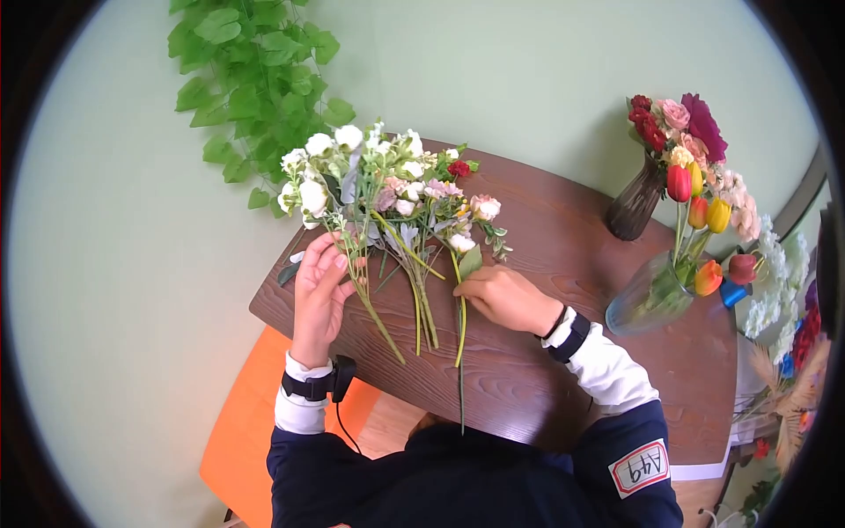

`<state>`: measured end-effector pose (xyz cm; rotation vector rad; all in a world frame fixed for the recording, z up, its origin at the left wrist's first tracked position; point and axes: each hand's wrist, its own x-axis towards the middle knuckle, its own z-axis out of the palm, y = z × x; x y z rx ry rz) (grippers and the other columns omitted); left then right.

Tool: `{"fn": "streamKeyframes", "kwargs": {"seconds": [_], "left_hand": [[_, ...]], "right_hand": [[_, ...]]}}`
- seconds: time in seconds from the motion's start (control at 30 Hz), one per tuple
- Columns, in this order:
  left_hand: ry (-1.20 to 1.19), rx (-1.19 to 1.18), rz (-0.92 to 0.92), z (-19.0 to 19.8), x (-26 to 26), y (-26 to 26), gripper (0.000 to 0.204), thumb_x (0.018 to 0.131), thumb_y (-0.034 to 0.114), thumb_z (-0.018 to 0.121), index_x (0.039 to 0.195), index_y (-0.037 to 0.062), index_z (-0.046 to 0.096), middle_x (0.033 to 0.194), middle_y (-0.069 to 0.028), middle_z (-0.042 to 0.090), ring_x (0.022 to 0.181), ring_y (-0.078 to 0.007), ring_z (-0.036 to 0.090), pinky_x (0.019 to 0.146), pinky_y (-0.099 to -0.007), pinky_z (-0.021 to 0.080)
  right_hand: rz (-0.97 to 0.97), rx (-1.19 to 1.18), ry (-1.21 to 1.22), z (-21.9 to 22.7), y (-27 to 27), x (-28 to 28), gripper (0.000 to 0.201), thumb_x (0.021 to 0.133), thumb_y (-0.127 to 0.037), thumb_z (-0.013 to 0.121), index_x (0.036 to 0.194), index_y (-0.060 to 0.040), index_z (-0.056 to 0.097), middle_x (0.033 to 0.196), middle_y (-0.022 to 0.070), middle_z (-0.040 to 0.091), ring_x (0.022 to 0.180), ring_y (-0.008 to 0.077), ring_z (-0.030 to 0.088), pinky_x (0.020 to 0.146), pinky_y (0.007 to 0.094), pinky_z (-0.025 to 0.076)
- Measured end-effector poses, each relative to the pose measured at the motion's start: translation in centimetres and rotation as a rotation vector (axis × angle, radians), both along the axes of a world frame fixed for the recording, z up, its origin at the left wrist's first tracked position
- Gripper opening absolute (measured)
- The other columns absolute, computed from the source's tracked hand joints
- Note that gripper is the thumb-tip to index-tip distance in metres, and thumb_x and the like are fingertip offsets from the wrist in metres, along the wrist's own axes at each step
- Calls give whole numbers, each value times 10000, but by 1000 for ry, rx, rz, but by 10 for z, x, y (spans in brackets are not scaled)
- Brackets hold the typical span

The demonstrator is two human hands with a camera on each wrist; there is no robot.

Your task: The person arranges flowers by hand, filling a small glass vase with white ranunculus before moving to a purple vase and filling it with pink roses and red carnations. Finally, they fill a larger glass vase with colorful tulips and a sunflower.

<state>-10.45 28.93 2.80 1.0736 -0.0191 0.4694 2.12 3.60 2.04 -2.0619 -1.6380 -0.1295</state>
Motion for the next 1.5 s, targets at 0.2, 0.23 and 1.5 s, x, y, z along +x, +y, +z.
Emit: {"fn": "streamKeyframes", "kwargs": {"seconds": [0.2, 0.23, 1.5], "left_hand": [[-18, 14, 0, 4, 1, -15, 333, 910, 19, 468, 1232, 38, 385, 1132, -112, 569, 936, -168, 615, 723, -273, 563], [-22, 6, -13, 5, 1, -18, 329, 909, 20, 471, 1227, 38, 384, 1135, -111, 568, 938, -172, 614, 725, -278, 562], [-30, 221, 110, 18, 4, -71, 322, 897, 28, 503, 1199, 48, 392, 1098, -88, 550, 939, -179, 607, 731, -277, 547]], "right_hand": [[-220, 143, 129, 15, 40, 3, 223, 828, -122, 585, 1012, 3, 573, 826, 184, 611, 793, 338, 605, 703, 402, 486], [-217, 150, 131, 11, 51, 7, 223, 828, -122, 585, 1012, 3, 573, 826, 184, 611, 793, 338, 605, 703, 402, 486], [-60, 296, 607, 49, 16, -17, 225, 833, -170, 630, 967, 11, 627, 721, 88, 637, 548, 116, 579, 521, 258, 458]]}}
